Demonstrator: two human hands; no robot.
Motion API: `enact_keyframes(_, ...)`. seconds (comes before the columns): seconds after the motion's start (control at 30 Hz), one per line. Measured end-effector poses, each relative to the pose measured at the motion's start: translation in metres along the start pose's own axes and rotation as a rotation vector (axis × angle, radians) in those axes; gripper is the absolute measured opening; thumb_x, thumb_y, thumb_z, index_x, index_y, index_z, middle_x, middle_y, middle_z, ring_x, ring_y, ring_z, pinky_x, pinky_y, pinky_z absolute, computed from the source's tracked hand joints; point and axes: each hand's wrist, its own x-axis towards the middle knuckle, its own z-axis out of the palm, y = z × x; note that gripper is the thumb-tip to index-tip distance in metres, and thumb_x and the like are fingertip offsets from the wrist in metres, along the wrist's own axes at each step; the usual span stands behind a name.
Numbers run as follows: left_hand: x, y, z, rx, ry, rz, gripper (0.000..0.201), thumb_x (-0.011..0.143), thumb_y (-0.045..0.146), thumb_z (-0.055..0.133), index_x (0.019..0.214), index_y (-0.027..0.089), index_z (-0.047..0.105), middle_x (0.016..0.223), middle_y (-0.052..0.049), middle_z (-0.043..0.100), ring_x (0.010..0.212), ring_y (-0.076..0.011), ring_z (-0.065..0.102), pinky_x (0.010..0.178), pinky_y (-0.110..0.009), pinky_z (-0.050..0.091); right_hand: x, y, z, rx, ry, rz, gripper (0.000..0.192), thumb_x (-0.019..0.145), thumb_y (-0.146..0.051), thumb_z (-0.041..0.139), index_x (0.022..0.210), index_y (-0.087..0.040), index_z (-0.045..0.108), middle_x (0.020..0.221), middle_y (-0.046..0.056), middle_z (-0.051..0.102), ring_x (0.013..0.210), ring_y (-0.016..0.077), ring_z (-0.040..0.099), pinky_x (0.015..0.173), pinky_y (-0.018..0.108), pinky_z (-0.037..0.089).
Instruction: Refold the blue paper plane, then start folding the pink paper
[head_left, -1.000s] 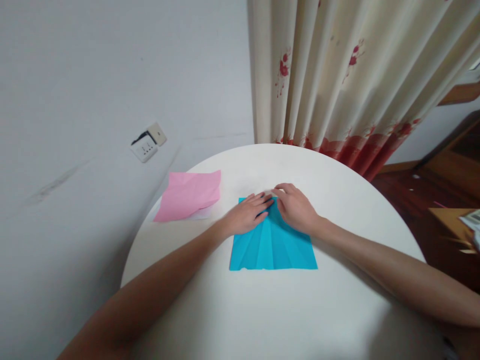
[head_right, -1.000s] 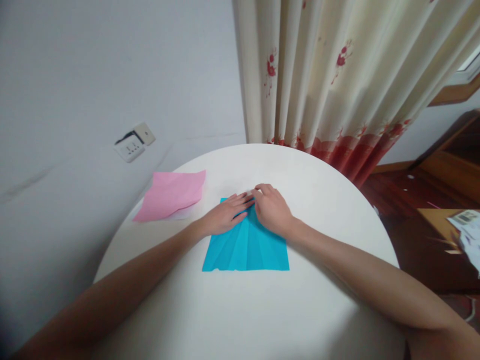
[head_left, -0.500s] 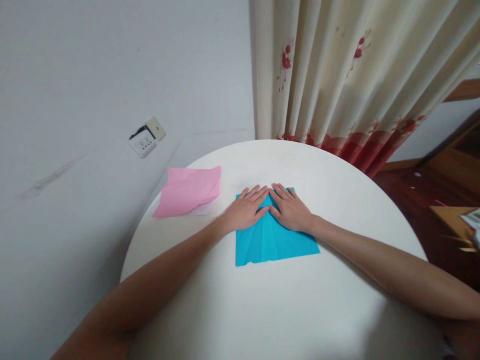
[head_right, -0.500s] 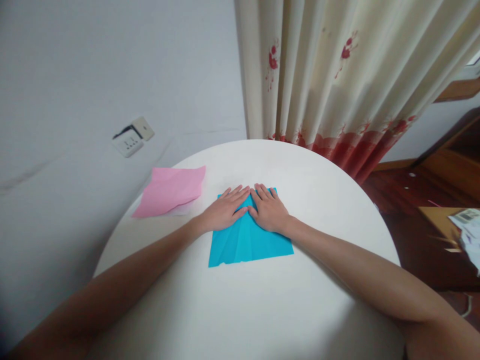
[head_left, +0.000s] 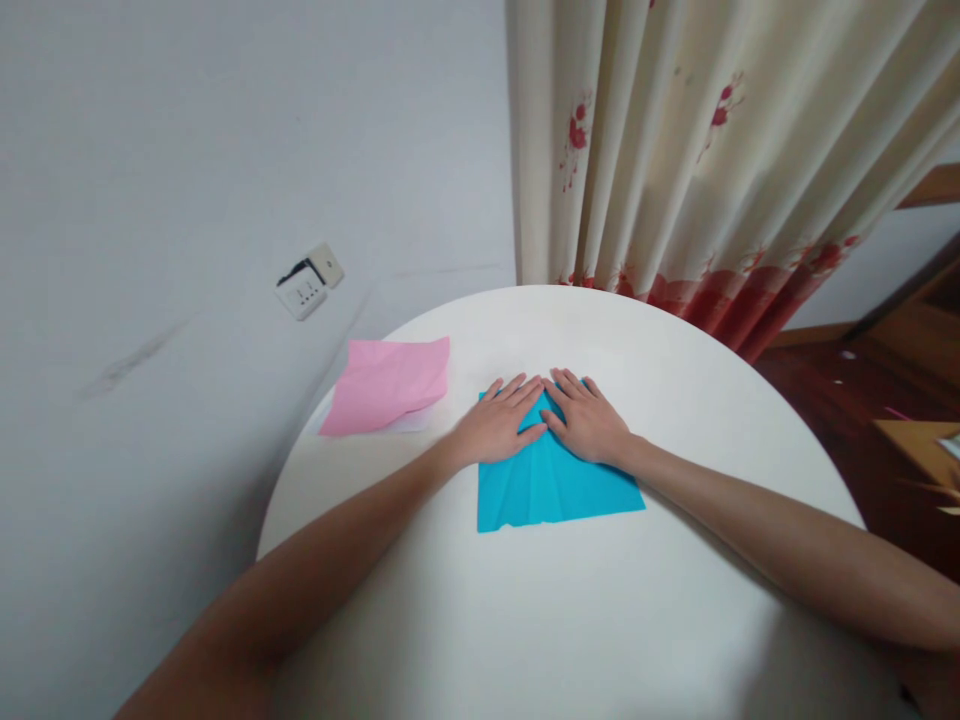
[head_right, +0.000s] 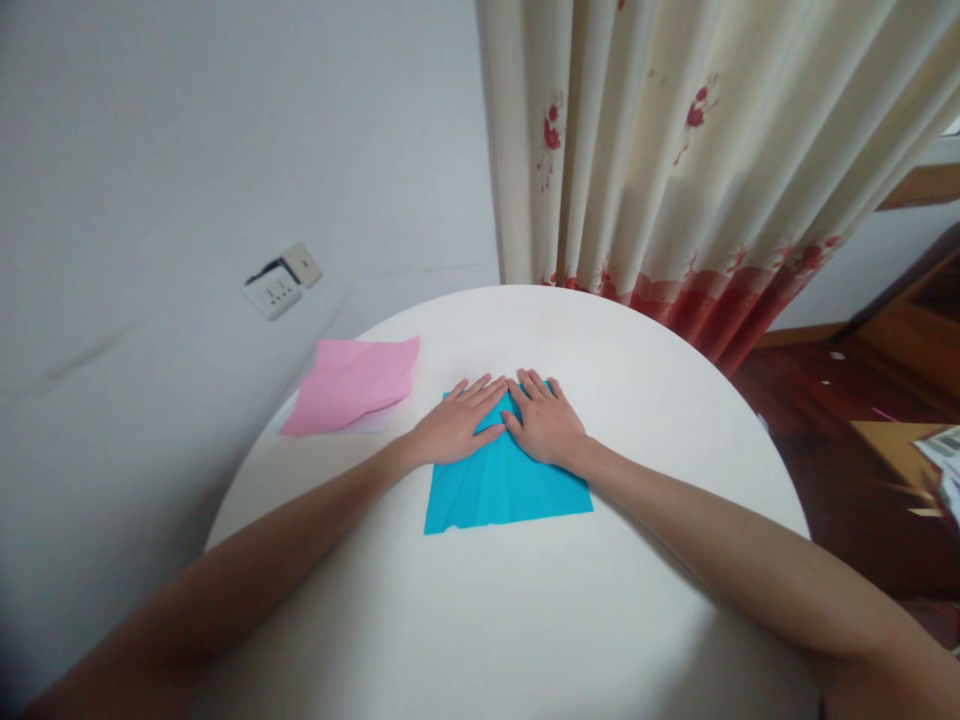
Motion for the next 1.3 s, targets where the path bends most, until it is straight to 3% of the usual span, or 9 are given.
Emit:
enact_keyframes(0.2, -0.002, 0.007, -0.006, 0.105, -0.100, -0.050, 0.072, 0.102, 0.062, 0.025, 0.159, 0.020, 0.015, 0.165, -0.006, 0.017, 0.154, -0.0257, 0.009, 0.124, -0.047, 0.007, -0.005, -0.004, -0.001, -0.042, -0.013, 0.010, 0.063, 0.103, -0.047, 0.033, 0.156, -0.014, 0.031, 0.163, 0.014, 0.023, 0.151, 0.0296, 0.020, 0.121, 0.050, 0.019)
enact_keyframes(0.37, -0.022, 0.024, -0.009, 0.129, -0.140, -0.036, 0.073, 0.102, 0.063, 0.022, 0.160, 0.020, 0.012, 0.165, -0.005, 0.013, 0.154, -0.0262, 0.007, 0.124, -0.051, 0.008, -0.026, -0.016, 0.000, -0.041, -0.015, 0.003, 0.064, 0.102, -0.047, 0.033, 0.158, -0.015, 0.028, 0.164, 0.014, 0.021, 0.152, 0.0295, 0.018, 0.121, 0.051, 0.018)
enact_keyframes(0.5, -0.035, 0.046, -0.005, 0.140, -0.100, -0.108, 0.059, 0.106, 0.047, 0.019, 0.158, 0.019, 0.020, 0.165, -0.006, 0.016, 0.154, -0.0261, 0.010, 0.124, -0.054, 0.009, -0.038, -0.022, -0.002, -0.020, -0.017, 0.019, 0.063, 0.102, -0.048, 0.033, 0.157, -0.017, 0.031, 0.164, 0.013, 0.021, 0.151, 0.0293, 0.019, 0.121, 0.051, 0.018)
enact_keyframes(0.6, -0.035, 0.060, 0.000, 0.104, -0.082, -0.111, 0.054, 0.105, 0.030, 0.019, 0.156, 0.013, 0.025, 0.164, -0.010, 0.019, 0.153, -0.0226, 0.012, 0.124, -0.048, 0.014, -0.038, -0.024, -0.003, -0.021, -0.017, 0.032, 0.062, 0.102, -0.047, 0.034, 0.156, -0.017, 0.032, 0.164, 0.013, 0.021, 0.151, 0.0293, 0.019, 0.121, 0.051, 0.018)
enact_keyframes(0.67, -0.034, 0.064, 0.001, 0.074, -0.068, -0.100, 0.054, 0.104, 0.028, 0.022, 0.156, 0.012, 0.026, 0.163, -0.011, 0.021, 0.153, -0.0213, 0.014, 0.125, -0.044, 0.016, -0.037, -0.024, -0.003, -0.027, -0.012, 0.042, 0.062, 0.102, -0.045, 0.035, 0.156, -0.016, 0.032, 0.164, 0.013, 0.021, 0.152, 0.0291, 0.018, 0.121, 0.051, 0.018)
enact_keyframes(0.9, -0.033, 0.058, 0.000, 0.084, -0.033, -0.089, 0.061, 0.104, 0.045, 0.029, 0.157, 0.015, 0.024, 0.164, -0.008, 0.019, 0.153, -0.0220, 0.014, 0.125, -0.046, 0.015, -0.041, -0.026, -0.004, -0.022, -0.007, 0.075, 0.060, 0.102, -0.039, 0.036, 0.155, -0.010, 0.035, 0.162, 0.015, 0.024, 0.151, 0.0300, 0.019, 0.121, 0.051, 0.020)
enact_keyframes(1.07, -0.033, 0.058, 0.002, 0.123, -0.021, -0.096, 0.063, 0.104, 0.046, 0.029, 0.157, 0.013, 0.023, 0.164, -0.010, 0.018, 0.153, -0.0215, 0.013, 0.125, -0.046, 0.014, -0.045, -0.028, -0.005, -0.011, 0.012, -0.058, 0.057, 0.099, -0.024, 0.036, 0.151, -0.001, 0.037, 0.159, 0.018, 0.030, 0.150, 0.0281, 0.022, 0.123, 0.048, 0.021)
enact_keyframes(1.3, -0.032, 0.058, 0.000, 0.137, -0.029, -0.107, 0.065, 0.103, 0.046, 0.032, 0.156, 0.010, 0.024, 0.164, -0.011, 0.017, 0.153, -0.0228, 0.011, 0.125, -0.046, 0.015, -0.040, -0.018, -0.003, -0.007, -0.021, -0.046, 0.061, 0.102, -0.038, 0.033, 0.155, -0.007, 0.032, 0.162, 0.015, 0.026, 0.151, 0.0273, 0.022, 0.122, 0.050, 0.022)
